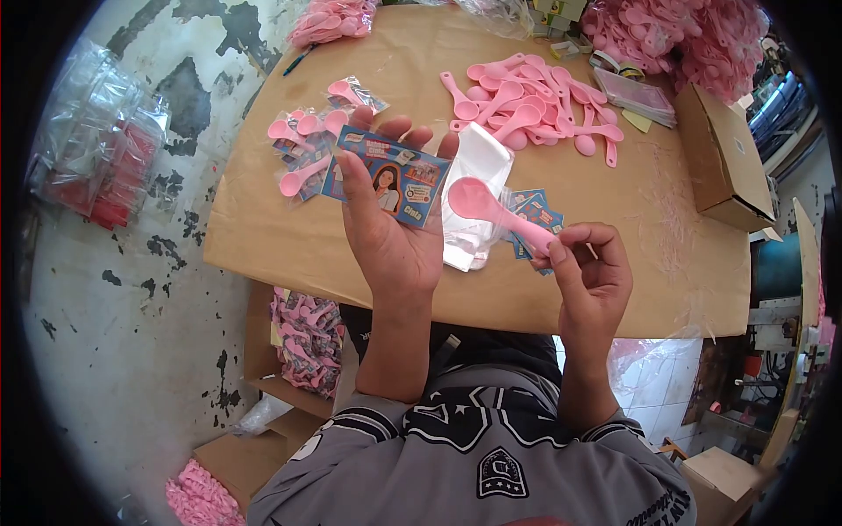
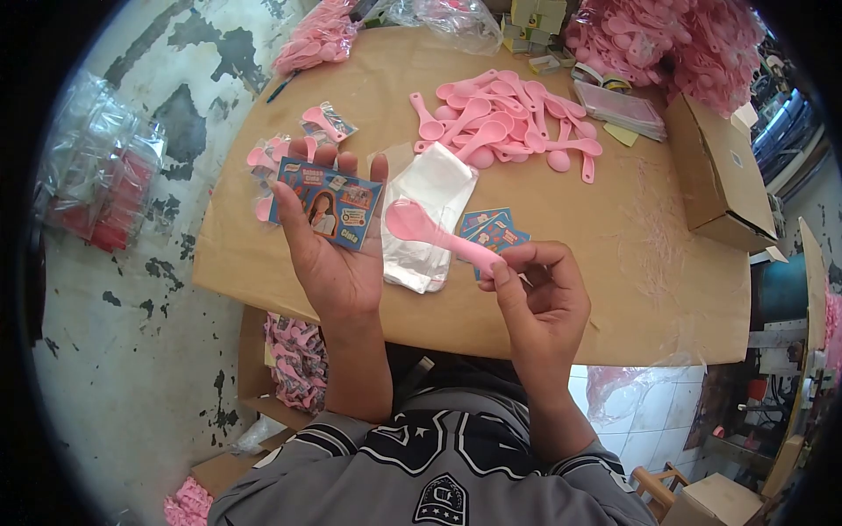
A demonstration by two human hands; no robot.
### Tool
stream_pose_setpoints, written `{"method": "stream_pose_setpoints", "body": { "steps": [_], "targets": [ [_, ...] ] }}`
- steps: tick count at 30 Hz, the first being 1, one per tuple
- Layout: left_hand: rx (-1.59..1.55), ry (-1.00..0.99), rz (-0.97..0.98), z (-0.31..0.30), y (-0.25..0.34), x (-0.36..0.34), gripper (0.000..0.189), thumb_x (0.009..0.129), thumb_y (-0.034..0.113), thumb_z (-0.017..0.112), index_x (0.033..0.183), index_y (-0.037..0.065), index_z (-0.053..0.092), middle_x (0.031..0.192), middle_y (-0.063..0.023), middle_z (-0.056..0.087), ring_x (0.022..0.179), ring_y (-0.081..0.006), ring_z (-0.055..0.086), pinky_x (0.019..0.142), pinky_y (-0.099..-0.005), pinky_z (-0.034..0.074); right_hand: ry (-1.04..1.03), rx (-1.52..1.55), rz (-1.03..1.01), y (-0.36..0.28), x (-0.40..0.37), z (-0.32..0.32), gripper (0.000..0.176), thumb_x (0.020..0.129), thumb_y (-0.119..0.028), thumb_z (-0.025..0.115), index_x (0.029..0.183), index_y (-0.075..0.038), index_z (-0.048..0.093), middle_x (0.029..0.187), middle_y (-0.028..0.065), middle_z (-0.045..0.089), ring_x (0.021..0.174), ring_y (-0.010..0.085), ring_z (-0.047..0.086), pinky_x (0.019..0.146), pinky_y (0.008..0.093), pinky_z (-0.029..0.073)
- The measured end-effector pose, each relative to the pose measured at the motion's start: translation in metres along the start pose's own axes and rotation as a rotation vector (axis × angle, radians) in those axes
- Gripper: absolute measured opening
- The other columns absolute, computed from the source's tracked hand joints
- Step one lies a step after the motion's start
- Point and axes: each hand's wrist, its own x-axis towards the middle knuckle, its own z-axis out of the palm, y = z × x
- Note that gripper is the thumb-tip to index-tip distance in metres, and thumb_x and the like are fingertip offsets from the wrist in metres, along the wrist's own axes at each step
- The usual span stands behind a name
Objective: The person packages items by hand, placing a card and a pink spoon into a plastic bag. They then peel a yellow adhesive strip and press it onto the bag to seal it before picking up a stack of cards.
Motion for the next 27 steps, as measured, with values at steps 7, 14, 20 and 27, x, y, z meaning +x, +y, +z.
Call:
{"method": "stream_pose_setpoints", "body": {
  "steps": [7,14,20,27],
  "targets": [
    [0.015,-0.01,0.005,-0.006,0.002,0.0,0.049,0.109,0.041,0.054,0.146,0.01,0.05,0.127,-0.0087,0.066,0.112,-0.0217,0.067,0.116,-0.0566,0.046,-0.049,0.158,0.089,-0.004,0.002,-0.007,0.016,0.1,0.004,0.065,0.113,0.002,0.057,0.105,0.0093,0.065,0.092,0.0144,0.068,0.083,0.0293,0.058],
    [0.012,-0.057,0.016,-0.011,0.002,0.0,0.049,0.109,0.041,0.055,0.147,0.011,0.049,0.128,-0.0079,0.066,0.114,-0.0223,0.067,0.116,-0.0567,0.046,-0.022,0.068,0.034,0.001,-0.001,-0.01,0.017,0.099,0.003,0.066,0.114,0.002,0.057,0.104,0.0093,0.065,0.093,0.0153,0.068,0.082,0.0299,0.058],
    [-0.01,-0.044,0.038,-0.012,0.002,0.004,0.05,0.109,0.041,0.055,0.148,0.012,0.048,0.129,-0.0077,0.065,0.121,-0.0245,0.064,0.117,-0.0585,0.045,-0.034,0.174,0.126,0.004,0.0,-0.025,0.017,0.1,0.002,0.065,0.114,0.002,0.057,0.104,0.0098,0.065,0.092,0.0163,0.069,0.081,0.0306,0.059],
    [-0.025,-0.005,0.0,-0.005,-0.006,0.0,0.052,0.109,0.043,0.053,0.148,0.009,0.042,0.126,-0.0112,0.064,0.117,-0.0254,0.065,0.111,-0.0606,0.05,-0.026,0.181,0.143,0.008,0.001,-0.009,0.017,0.099,0.003,0.065,0.114,0.002,0.057,0.104,0.0098,0.066,0.093,0.0166,0.069,0.082,0.0309,0.059]
  ]
}}
